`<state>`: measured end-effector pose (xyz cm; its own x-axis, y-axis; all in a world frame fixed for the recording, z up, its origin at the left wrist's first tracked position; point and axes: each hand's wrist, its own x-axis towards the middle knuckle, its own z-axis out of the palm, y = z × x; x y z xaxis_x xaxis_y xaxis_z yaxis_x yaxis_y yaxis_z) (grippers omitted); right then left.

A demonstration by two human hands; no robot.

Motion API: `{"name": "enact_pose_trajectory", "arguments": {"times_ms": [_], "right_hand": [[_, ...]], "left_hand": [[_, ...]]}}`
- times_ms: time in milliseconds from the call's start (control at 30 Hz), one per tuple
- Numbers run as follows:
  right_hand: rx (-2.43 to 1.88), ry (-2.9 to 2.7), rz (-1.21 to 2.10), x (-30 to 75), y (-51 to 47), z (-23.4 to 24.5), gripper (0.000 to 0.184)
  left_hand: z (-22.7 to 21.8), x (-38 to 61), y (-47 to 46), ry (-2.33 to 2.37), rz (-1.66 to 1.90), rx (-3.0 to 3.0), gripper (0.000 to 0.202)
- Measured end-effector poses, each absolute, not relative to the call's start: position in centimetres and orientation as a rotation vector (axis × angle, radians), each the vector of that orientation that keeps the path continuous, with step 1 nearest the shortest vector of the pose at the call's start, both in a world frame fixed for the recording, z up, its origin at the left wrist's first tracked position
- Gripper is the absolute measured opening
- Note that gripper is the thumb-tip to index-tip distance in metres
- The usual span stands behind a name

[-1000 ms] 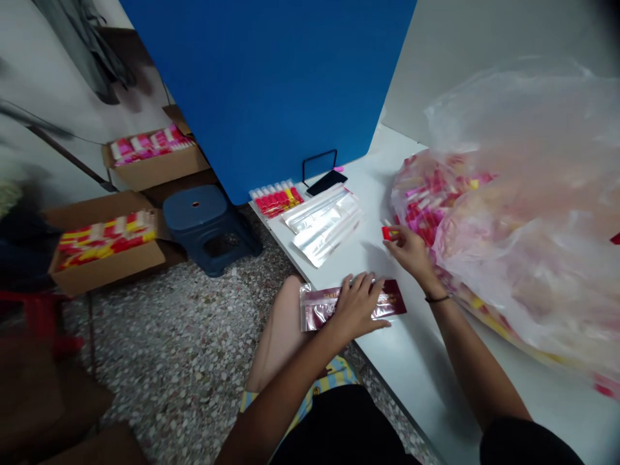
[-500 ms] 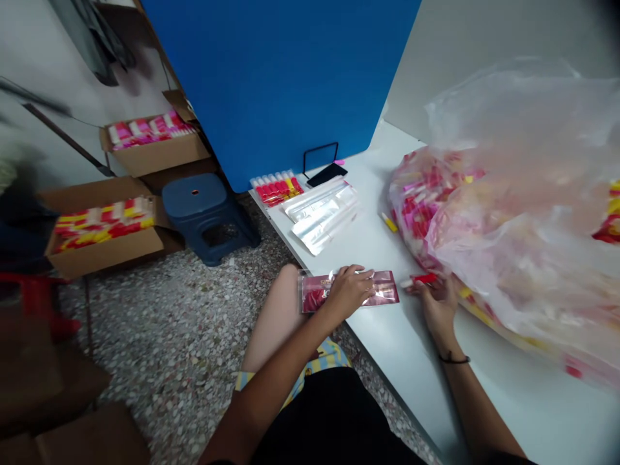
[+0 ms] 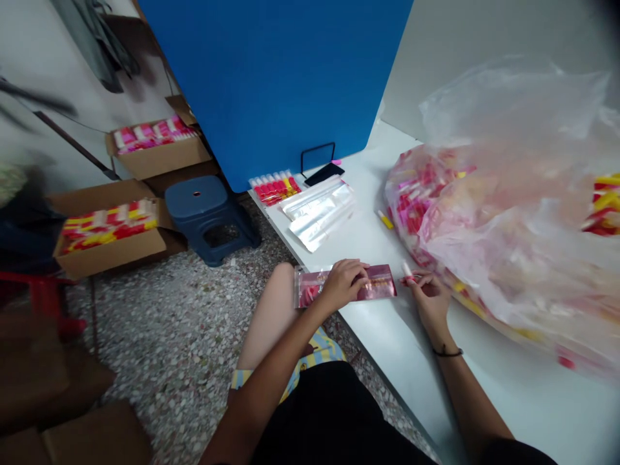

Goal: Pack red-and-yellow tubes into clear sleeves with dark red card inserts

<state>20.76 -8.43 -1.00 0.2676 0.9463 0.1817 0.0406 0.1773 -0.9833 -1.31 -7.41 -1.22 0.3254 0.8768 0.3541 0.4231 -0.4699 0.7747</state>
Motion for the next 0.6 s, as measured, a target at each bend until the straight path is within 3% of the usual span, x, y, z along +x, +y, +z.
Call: {"name": "enact_pose_trajectory", "arguments": {"times_ms": [267,433,600], "right_hand": [[-1.381,-1.084,0.938,21.6,-7.6,-0.3,0.03],[-1.582,-1.301,1.169,22.6,-7.9,1.5,0.03],[-1.678,-1.573,1.065,22.3,-8.5,2.1,0.03]], "left_hand": [[-0.9,-1.4,-7.5,1.101,1.091,2.015,0.01],[-0.9,-1.5,-7.6,1.1,1.086,2.038,0.011],[-1.1,-1.6,-7.6,1.115,1.036,2.093,0.01]]}}
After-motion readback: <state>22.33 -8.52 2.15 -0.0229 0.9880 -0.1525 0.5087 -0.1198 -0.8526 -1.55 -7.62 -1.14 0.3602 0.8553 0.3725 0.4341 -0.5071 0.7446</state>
